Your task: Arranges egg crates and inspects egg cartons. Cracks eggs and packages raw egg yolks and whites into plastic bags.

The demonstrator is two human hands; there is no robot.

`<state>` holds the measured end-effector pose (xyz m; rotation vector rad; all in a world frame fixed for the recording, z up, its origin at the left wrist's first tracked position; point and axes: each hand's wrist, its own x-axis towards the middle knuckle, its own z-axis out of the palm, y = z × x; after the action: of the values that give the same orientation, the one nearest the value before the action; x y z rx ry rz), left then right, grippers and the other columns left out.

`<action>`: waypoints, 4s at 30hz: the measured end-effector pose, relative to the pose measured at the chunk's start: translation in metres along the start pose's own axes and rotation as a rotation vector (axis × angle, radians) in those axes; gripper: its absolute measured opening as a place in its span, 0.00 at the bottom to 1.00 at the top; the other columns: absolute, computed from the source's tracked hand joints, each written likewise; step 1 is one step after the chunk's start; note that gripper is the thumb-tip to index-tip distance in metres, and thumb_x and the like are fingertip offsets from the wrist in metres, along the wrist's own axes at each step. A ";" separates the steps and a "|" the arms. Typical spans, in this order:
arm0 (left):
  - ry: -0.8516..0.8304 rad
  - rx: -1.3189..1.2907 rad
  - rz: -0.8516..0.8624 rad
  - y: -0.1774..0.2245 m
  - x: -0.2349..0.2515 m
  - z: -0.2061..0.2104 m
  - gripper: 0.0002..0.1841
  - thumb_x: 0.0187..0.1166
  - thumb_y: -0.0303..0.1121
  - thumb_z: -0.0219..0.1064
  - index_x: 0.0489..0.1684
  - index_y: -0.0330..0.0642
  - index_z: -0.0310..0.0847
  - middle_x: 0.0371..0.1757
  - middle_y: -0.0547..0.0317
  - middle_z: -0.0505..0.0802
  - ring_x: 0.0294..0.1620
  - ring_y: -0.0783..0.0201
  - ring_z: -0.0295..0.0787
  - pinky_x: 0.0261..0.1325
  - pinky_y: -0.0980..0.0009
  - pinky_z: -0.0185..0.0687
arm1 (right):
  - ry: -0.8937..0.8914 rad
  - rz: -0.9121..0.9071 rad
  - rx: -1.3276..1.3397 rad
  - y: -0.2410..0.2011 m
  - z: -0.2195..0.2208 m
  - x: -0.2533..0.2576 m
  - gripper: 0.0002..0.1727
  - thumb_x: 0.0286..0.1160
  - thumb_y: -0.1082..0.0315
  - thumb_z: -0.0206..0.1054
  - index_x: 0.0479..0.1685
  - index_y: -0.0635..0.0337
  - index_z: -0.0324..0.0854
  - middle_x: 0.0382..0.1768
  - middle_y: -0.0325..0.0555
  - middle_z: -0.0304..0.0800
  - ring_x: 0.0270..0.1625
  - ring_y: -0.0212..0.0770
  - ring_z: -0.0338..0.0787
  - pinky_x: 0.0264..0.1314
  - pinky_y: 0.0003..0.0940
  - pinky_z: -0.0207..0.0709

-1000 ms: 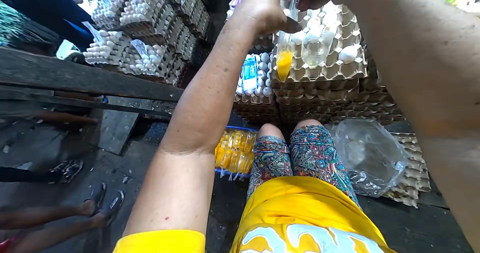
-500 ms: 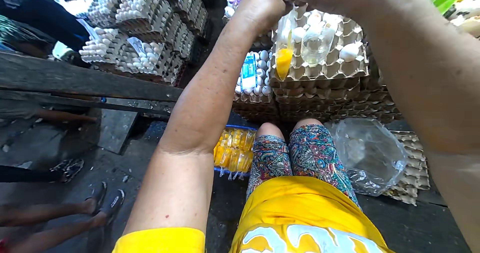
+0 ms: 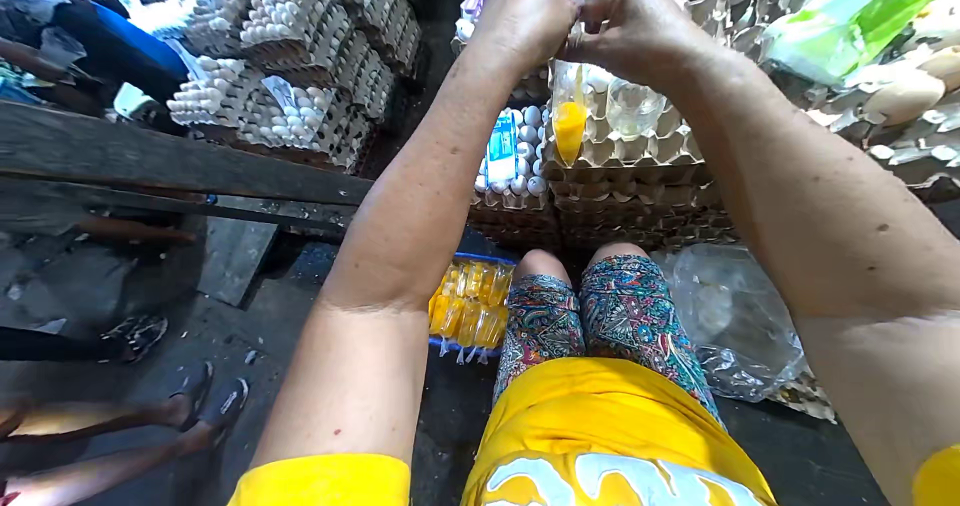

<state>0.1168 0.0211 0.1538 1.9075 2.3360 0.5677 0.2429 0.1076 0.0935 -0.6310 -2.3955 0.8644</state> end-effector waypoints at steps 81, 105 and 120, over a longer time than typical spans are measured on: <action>0.577 -0.904 0.375 0.043 -0.153 0.041 0.14 0.93 0.26 0.47 0.39 0.32 0.78 0.38 0.56 0.89 0.51 0.66 0.89 0.68 0.62 0.83 | 0.346 -0.141 0.618 -0.024 0.106 -0.204 0.46 0.73 0.60 0.75 0.91 0.60 0.55 0.77 0.51 0.77 0.71 0.37 0.85 0.70 0.34 0.84; -0.025 -1.223 0.438 0.046 -0.138 0.018 0.16 0.93 0.28 0.44 0.39 0.42 0.79 0.39 0.61 0.93 0.57 0.63 0.91 0.75 0.57 0.79 | -0.123 -0.027 1.830 0.005 0.119 -0.198 0.23 0.82 0.45 0.64 0.69 0.46 0.81 0.43 0.44 0.96 0.47 0.40 0.96 0.58 0.40 0.89; 0.415 -1.073 0.403 0.050 -0.136 0.038 0.17 0.95 0.29 0.44 0.37 0.37 0.78 0.36 0.58 0.89 0.49 0.64 0.89 0.66 0.61 0.84 | 0.399 -0.149 0.646 -0.020 0.115 -0.208 0.53 0.75 0.52 0.74 0.94 0.60 0.44 0.83 0.53 0.68 0.73 0.37 0.84 0.66 0.33 0.87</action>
<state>0.2047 -0.0924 0.1113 1.7113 1.2001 1.8939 0.3270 -0.0768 -0.0325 -0.3197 -1.6509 1.2287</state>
